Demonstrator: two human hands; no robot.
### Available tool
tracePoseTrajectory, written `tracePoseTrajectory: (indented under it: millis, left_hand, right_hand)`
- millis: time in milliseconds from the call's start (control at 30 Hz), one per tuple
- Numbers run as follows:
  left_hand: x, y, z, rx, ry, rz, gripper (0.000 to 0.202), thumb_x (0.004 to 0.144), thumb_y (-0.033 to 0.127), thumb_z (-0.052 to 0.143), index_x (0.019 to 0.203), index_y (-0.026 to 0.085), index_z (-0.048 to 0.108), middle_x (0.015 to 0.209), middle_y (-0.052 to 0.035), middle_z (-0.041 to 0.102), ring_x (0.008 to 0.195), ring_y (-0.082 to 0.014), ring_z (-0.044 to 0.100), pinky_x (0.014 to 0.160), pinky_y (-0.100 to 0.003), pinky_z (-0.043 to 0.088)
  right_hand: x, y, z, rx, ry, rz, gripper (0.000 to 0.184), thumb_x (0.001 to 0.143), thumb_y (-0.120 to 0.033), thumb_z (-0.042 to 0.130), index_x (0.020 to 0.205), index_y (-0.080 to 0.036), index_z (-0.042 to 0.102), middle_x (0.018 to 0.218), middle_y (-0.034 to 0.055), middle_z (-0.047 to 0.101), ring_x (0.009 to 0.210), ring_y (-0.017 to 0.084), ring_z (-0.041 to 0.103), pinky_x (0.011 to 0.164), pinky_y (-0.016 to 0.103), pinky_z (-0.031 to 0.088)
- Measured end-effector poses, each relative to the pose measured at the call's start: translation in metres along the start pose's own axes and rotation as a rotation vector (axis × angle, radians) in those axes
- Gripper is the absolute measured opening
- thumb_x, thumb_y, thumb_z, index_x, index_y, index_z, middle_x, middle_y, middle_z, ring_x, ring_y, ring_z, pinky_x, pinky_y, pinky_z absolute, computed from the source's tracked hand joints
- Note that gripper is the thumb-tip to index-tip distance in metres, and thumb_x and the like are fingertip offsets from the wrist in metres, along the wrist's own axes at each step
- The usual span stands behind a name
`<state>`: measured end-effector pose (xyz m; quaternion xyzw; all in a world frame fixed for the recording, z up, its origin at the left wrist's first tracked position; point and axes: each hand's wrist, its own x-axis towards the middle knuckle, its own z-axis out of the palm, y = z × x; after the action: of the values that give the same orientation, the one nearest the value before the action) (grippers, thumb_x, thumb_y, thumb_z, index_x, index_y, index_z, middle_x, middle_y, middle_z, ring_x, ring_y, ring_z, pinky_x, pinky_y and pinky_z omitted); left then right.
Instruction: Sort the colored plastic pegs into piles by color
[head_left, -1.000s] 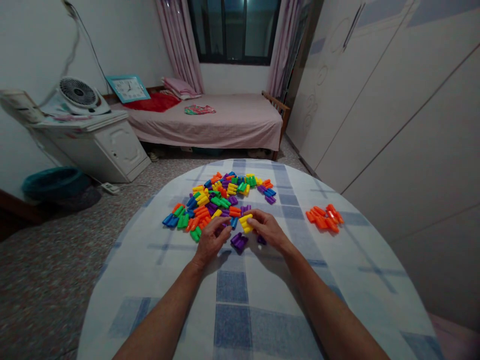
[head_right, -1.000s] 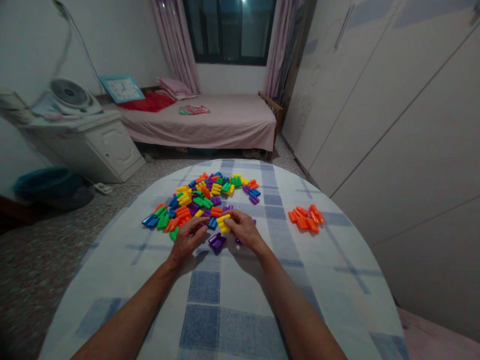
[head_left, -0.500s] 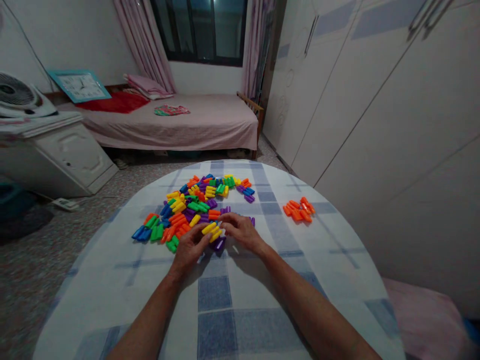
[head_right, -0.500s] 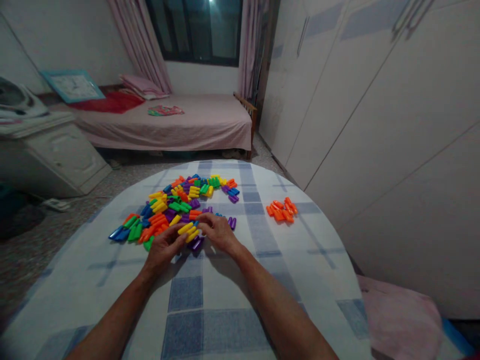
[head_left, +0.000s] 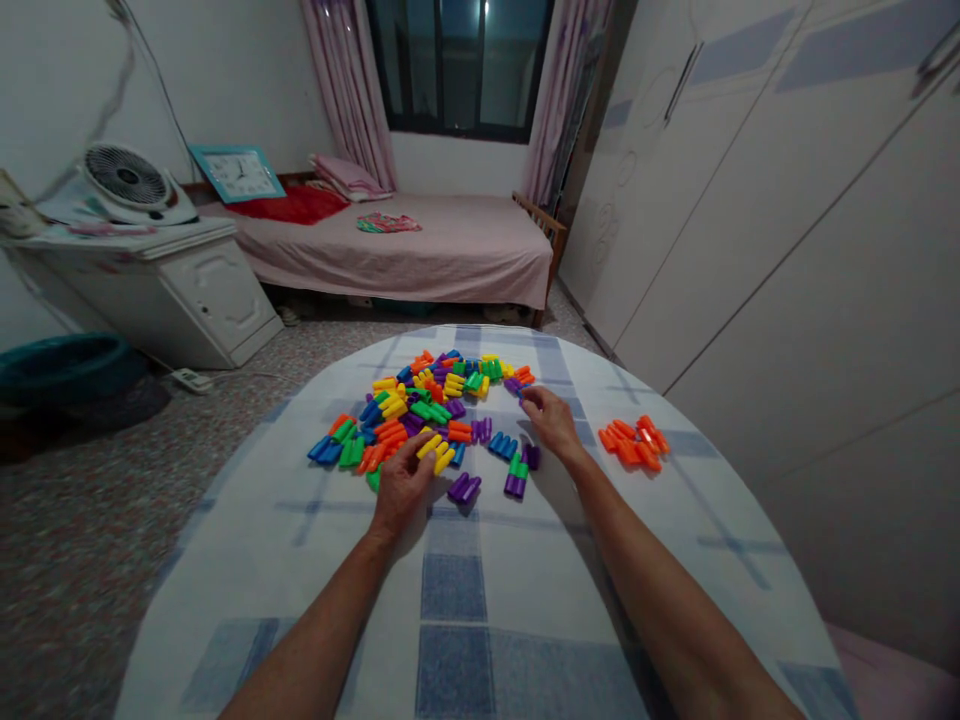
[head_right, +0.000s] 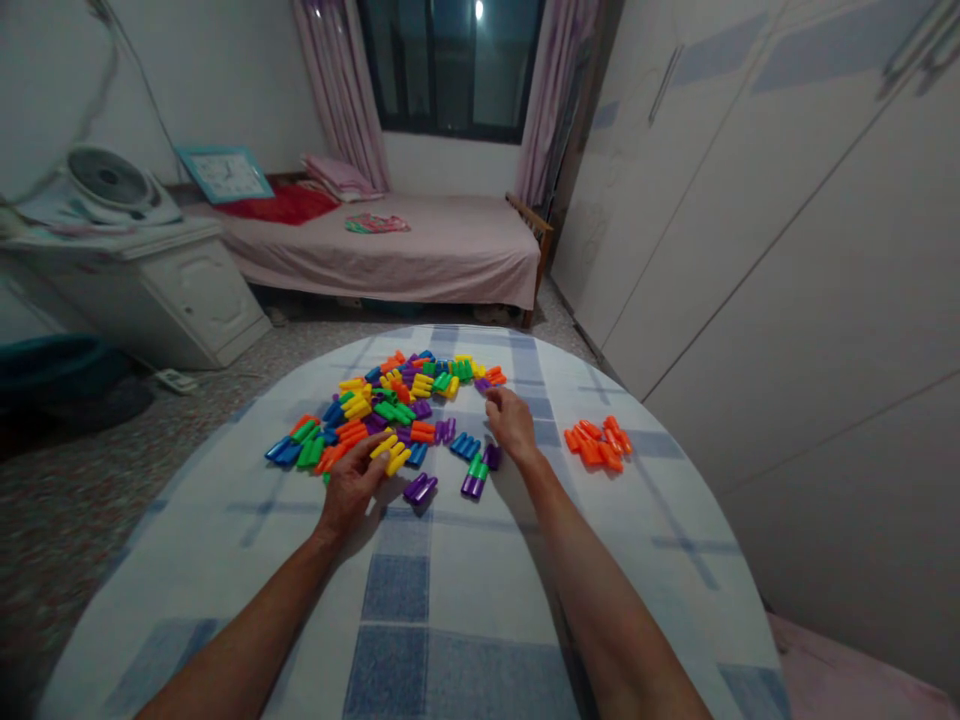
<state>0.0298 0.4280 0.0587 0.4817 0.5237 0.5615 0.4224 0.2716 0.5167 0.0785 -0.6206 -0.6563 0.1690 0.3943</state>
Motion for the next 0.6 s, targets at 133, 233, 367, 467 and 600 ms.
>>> tracePoseTrajectory:
  millis: [133,233,367,467,600]
  left_hand:
    - [0.001,-0.003,0.000,-0.004,0.025,0.005,0.046,0.072,0.047,0.066,0.102,0.012,0.067,0.105,-0.0119,0.068,0.088,-0.0202,0.067,0.077,-0.031,0.056]
    - [0.003,-0.005,0.000,-0.006,0.000,0.003,0.045,0.072,0.047,0.066,0.100,0.012,0.068,0.101,-0.0112,0.069,0.085,-0.0196,0.067,0.077,-0.031,0.056]
    - [0.001,-0.002,0.002,-0.015,0.007,-0.019,0.045,0.072,0.046,0.066,0.101,0.012,0.067,0.100,-0.0108,0.069,0.084,-0.0189,0.067,0.076,-0.030,0.056]
    - [0.000,0.001,0.003,-0.042,0.015,-0.032,0.045,0.073,0.046,0.065,0.101,0.011,0.068,0.098,-0.0110,0.070,0.084,-0.0188,0.067,0.076,-0.030,0.056]
    - [0.002,-0.003,0.001,-0.075,-0.013,-0.013,0.045,0.074,0.047,0.064,0.100,0.011,0.068,0.104,-0.0120,0.069,0.088,-0.0203,0.066,0.077,-0.030,0.056]
  right_hand:
    - [0.020,-0.007,0.026,-0.128,-0.136,-0.238,0.038,0.079,-0.014,0.052,0.115,-0.014,0.062,0.119,0.0106,0.062,0.104,0.020,0.058,0.097,0.037,0.042]
    - [0.032,-0.013,0.048,-0.183,-0.178,-0.304,0.047,0.080,-0.014,0.055,0.126,-0.010,0.055,0.130,0.0146,0.055,0.119,0.024,0.050,0.103,0.039,0.037]
    - [0.043,-0.018,0.072,-0.198,-0.154,-0.201,0.056,0.076,-0.018,0.064,0.131,-0.014,0.052,0.133,0.0134,0.052,0.121,0.025,0.048,0.104,0.041,0.037]
    - [0.043,-0.019,0.080,-0.250,-0.129,-0.136,0.048,0.079,-0.020,0.062,0.126,-0.013,0.055,0.126,0.0133,0.055,0.117,0.024,0.050,0.100,0.038,0.040]
    - [0.035,-0.018,0.074,-0.364,-0.163,-0.120,0.041,0.080,-0.013,0.054,0.121,-0.012,0.059,0.120,0.0138,0.057,0.113,0.024,0.052,0.098,0.033,0.041]
